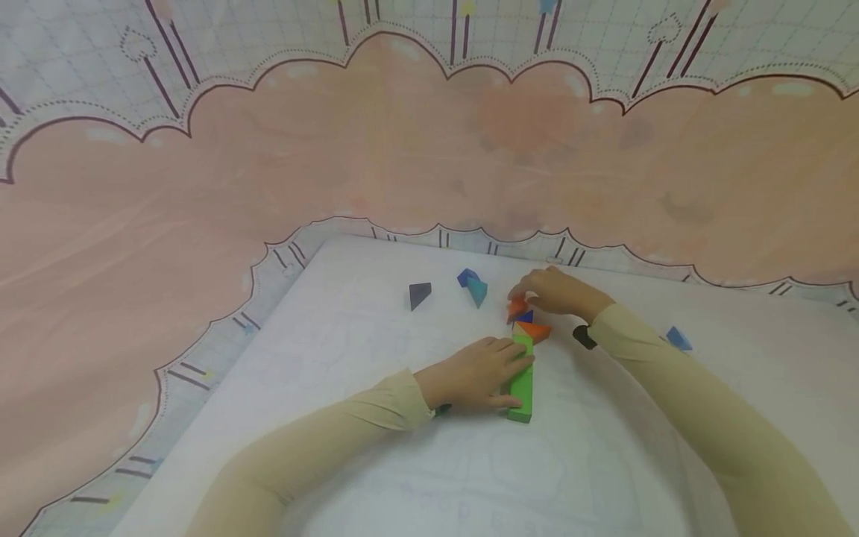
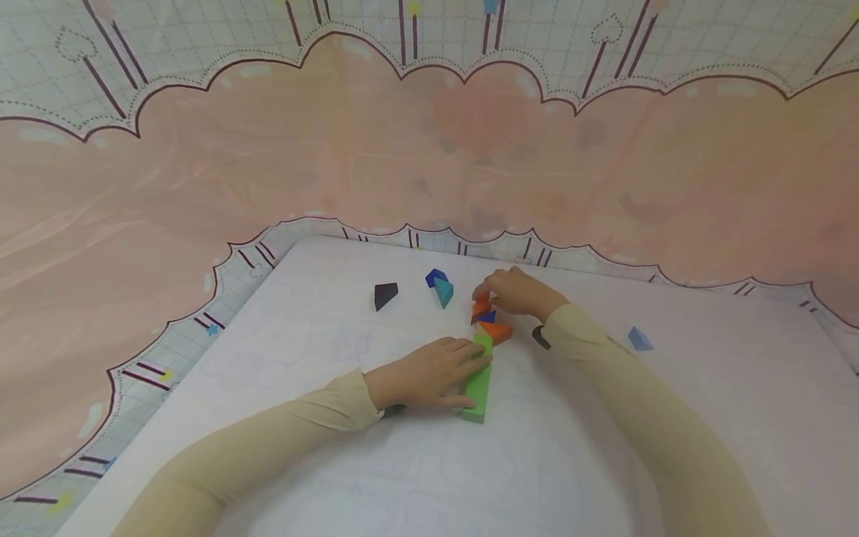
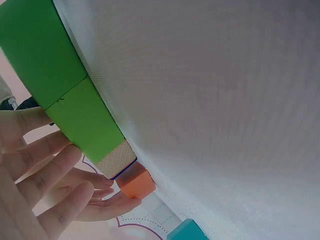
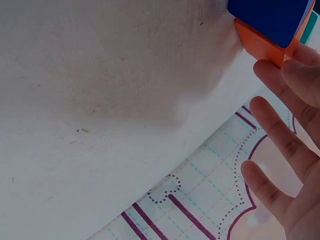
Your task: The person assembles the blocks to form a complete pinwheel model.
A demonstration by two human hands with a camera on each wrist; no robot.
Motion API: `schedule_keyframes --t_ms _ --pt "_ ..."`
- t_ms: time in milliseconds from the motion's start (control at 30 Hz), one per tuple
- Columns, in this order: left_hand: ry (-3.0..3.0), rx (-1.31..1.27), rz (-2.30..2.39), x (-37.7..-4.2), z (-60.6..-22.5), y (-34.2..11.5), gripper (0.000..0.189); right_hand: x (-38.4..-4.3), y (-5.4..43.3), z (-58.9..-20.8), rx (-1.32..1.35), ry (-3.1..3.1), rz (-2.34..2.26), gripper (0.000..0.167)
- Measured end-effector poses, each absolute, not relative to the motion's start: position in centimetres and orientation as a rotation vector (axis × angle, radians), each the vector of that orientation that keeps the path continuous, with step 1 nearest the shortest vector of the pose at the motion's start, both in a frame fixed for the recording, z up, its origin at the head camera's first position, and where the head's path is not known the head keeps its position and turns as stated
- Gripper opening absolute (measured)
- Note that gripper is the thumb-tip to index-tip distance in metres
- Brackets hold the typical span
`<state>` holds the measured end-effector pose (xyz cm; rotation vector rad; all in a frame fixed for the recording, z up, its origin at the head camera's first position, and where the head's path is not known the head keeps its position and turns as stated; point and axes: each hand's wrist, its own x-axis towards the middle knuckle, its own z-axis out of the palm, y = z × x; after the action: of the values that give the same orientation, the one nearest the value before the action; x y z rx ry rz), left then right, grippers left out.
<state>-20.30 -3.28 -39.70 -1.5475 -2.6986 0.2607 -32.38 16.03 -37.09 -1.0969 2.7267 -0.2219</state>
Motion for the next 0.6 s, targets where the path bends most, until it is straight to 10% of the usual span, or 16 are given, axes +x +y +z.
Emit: schedule_keyframes --t_ms 600 --pt "-2.728 -1.543 0.266 -20.23 -39.57 -3.18 0.07 -31.35 16.53 -36.76 -1.112 2.724 -0.223 0.03"
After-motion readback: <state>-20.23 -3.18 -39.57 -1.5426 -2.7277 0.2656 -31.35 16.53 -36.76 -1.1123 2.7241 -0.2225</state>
